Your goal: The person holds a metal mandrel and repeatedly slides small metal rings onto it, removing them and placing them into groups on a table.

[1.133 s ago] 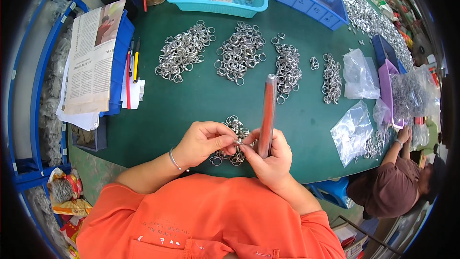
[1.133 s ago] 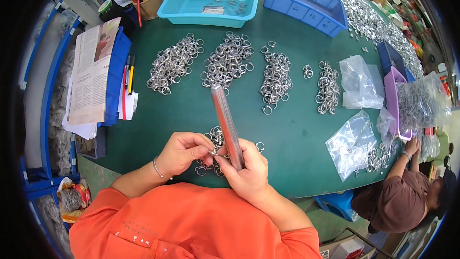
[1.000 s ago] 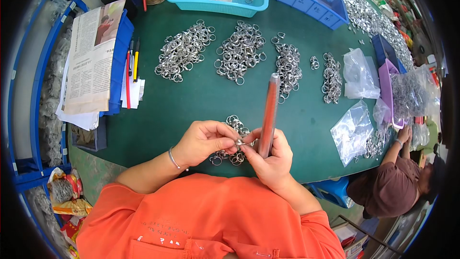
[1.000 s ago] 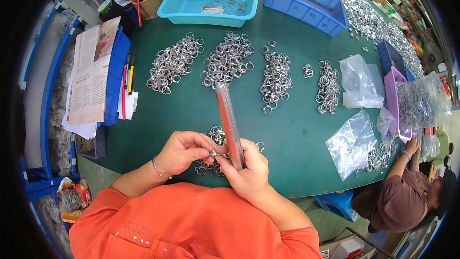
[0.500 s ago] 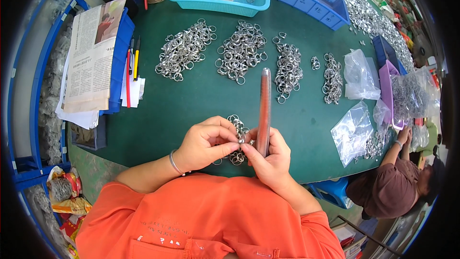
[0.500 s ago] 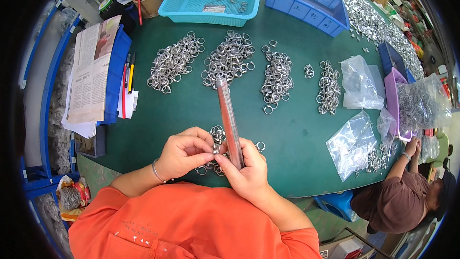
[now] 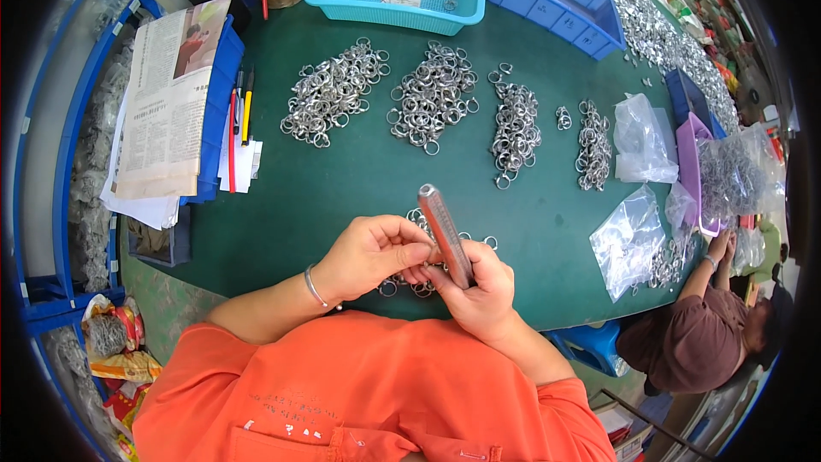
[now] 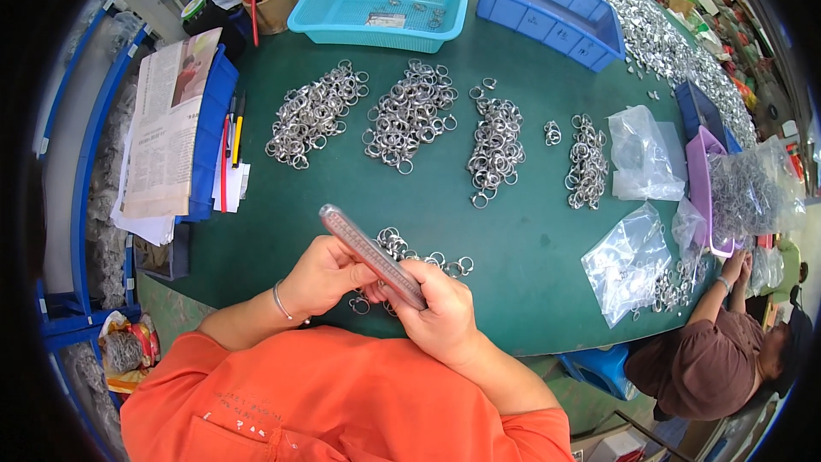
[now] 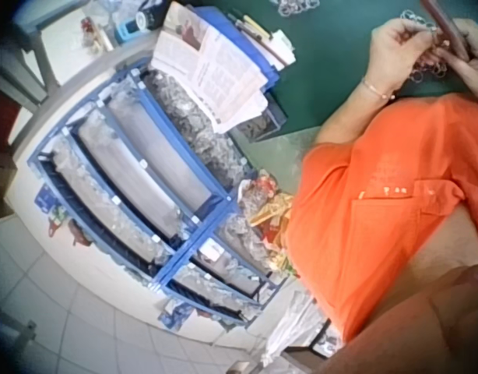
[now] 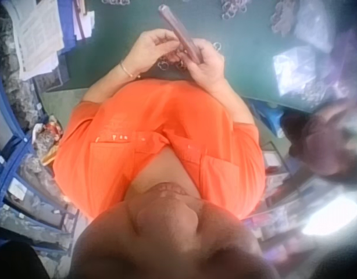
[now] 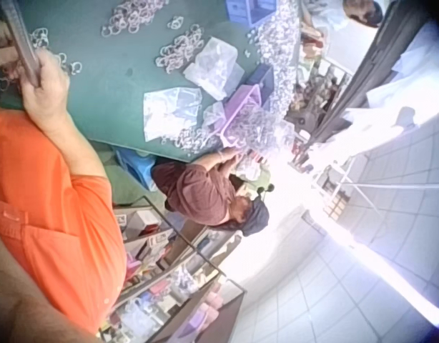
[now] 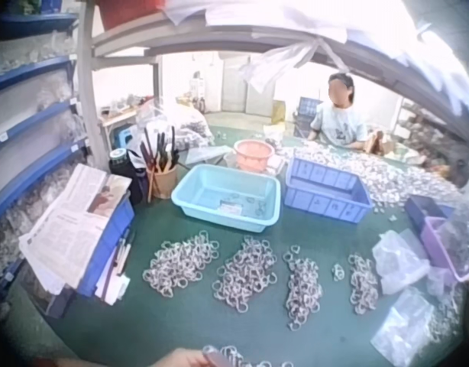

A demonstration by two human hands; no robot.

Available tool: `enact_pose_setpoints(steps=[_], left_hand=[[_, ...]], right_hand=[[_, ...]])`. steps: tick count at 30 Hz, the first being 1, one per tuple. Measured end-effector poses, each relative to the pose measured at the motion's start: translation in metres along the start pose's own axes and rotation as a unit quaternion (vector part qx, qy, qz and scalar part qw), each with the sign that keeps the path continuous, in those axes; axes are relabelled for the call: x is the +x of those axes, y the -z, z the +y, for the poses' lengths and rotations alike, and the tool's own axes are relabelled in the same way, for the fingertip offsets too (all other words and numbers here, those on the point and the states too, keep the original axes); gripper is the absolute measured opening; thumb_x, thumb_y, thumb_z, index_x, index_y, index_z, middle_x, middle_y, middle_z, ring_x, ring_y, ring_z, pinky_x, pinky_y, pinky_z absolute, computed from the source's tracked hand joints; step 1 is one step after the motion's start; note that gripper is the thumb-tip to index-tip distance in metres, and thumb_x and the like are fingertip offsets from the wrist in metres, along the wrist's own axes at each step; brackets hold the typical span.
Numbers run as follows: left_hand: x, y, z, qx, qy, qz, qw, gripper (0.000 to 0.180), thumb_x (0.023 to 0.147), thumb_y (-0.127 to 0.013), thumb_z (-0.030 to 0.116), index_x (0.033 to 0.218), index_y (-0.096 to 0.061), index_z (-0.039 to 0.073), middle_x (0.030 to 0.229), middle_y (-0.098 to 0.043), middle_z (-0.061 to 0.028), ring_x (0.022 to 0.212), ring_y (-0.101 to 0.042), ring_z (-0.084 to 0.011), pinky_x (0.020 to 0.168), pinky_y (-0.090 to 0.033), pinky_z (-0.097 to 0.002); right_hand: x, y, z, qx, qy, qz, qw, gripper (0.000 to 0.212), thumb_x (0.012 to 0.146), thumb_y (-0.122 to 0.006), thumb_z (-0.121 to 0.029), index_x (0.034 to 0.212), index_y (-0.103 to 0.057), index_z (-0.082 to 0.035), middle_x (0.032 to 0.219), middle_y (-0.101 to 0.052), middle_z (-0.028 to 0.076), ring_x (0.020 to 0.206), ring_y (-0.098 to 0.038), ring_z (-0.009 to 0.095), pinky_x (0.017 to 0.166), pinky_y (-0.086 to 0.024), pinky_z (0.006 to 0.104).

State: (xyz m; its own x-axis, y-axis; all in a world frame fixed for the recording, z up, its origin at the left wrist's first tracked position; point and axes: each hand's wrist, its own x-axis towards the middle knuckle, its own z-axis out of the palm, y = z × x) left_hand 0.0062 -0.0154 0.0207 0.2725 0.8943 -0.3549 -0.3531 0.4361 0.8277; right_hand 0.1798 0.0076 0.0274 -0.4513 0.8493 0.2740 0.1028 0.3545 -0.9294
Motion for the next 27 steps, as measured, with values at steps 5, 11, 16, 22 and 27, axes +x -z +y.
enact_pose_setpoints(steps=[5, 11, 16, 22, 27], left_hand=[[0.001, 0.002, -0.005, -0.058, -0.048, 0.004, 0.997, 0.016, 0.086, -0.056, 0.007, 0.098, -0.058, -0.004, 0.089, -0.063, -0.0123, 0.072, -0.062, -0.0173, 0.067, -0.053, -0.0288], [0.000, 0.002, -0.005, -0.042, -0.052, 0.009, 0.998, 0.013, 0.085, -0.055, 0.002, 0.096, -0.058, -0.004, 0.088, -0.063, -0.0136, 0.072, -0.063, -0.0174, 0.066, -0.054, -0.0284], [0.001, 0.001, -0.007, -0.025, -0.073, 0.033, 0.996, 0.011, 0.084, -0.056, -0.002, 0.094, -0.058, -0.004, 0.088, -0.063, -0.0147, 0.073, -0.063, -0.0180, 0.066, -0.055, -0.0284], [0.001, 0.002, -0.013, -0.011, -0.096, 0.034, 0.995, 0.011, 0.083, -0.056, -0.002, 0.093, -0.058, -0.005, 0.090, -0.063, -0.0155, 0.075, -0.063, -0.0193, 0.068, -0.054, -0.0289], [0.000, 0.003, -0.015, -0.007, -0.079, 0.029, 0.996, 0.013, 0.085, -0.055, -0.001, 0.097, -0.060, -0.004, 0.088, -0.064, -0.0102, 0.076, -0.062, -0.0139, 0.070, -0.053, -0.0253]], right_hand=[[0.001, 0.002, 0.000, -0.003, -0.019, 0.039, 0.999, 0.024, 0.074, -0.066, 0.005, 0.096, -0.056, -0.001, 0.083, -0.063, 0.008, 0.070, -0.062, 0.013, 0.061, -0.049, 0.0229], [0.002, 0.002, 0.001, -0.019, -0.004, 0.032, 0.999, 0.027, 0.072, -0.068, 0.005, 0.092, -0.052, 0.000, 0.083, -0.063, 0.008, 0.070, -0.061, 0.010, 0.060, -0.049, 0.0218], [0.001, 0.001, -0.003, 0.037, -0.047, 0.060, 0.996, 0.026, 0.072, -0.069, 0.004, 0.094, -0.056, 0.000, 0.082, -0.063, 0.008, 0.070, -0.062, 0.013, 0.061, -0.049, 0.0232], [-0.002, 0.000, 0.001, 0.026, -0.037, 0.064, 0.997, 0.026, 0.071, -0.069, 0.004, 0.093, -0.055, 0.001, 0.082, -0.063, 0.008, 0.072, -0.063, 0.014, 0.062, -0.050, 0.0226], [0.001, 0.001, -0.003, 0.014, 0.024, 0.047, 0.998, 0.027, 0.071, -0.070, 0.006, 0.093, -0.055, 0.000, 0.079, -0.064, 0.008, 0.068, -0.064, 0.015, 0.059, -0.050, 0.0225]])
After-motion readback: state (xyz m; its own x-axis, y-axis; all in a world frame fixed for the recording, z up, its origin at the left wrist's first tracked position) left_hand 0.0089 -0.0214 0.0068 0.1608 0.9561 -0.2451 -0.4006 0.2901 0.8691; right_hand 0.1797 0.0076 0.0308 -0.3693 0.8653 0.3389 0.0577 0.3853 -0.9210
